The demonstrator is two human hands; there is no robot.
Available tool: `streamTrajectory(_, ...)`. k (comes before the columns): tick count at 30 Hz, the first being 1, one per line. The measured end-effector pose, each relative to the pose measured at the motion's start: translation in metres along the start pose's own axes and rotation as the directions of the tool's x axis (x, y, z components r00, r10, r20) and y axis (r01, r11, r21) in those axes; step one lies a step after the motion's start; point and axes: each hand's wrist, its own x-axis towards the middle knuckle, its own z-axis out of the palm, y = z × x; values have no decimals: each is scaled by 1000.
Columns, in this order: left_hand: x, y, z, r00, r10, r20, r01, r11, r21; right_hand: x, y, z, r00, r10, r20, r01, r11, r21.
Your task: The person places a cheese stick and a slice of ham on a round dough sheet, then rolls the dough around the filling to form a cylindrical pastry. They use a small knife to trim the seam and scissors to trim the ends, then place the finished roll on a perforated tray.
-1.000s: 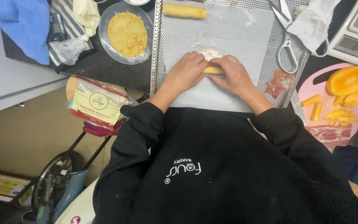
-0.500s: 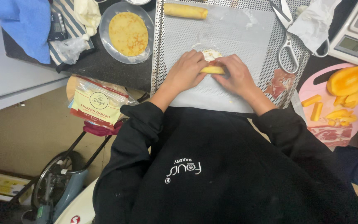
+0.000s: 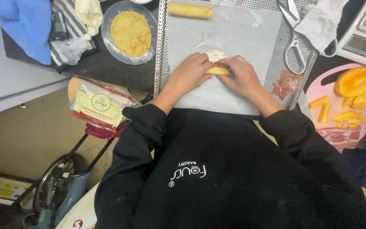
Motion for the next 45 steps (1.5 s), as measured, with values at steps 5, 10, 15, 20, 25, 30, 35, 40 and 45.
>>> streamTrajectory(5,-7,-5,-4,998,48,-26,-48,999,18,0,0,-1,1000,-5,15,4,1000,3)
streamTrajectory(10,-9,-7,-1,997,50,-64,-49,999,9,3,-4,-4,999,4,32,-5,1000,4)
streamTrajectory(15,-9,-5,-6,997,58,-46,-56,998,38,4,-9,-8,998,-61,23,61,998,-24)
streamTrajectory(20,-6,-1,-5,998,61,-31,-59,996,62,3,-12,-4,996,-94,0,94,996,1)
streamTrajectory(25,-8,-1,-2,998,60,-13,-59,995,76,0,-11,-2,999,-49,20,49,998,-24)
streamTrajectory(30,-7,1,0,1000,-1,-8,1,999,45,1,-10,-1,994,-110,-11,110,994,12)
streamTrajectory(35,-5,0,0,998,-50,27,50,999,9,5,-13,6,991,-133,22,134,990,-46)
streamTrajectory(40,-7,-3,1,999,-38,-9,38,999,-38,6,-12,12,996,-83,41,85,995,-46)
streamTrajectory(45,-6,-5,3,1000,-12,4,12,1000,-9,5,-10,14,997,-69,45,71,996,-58)
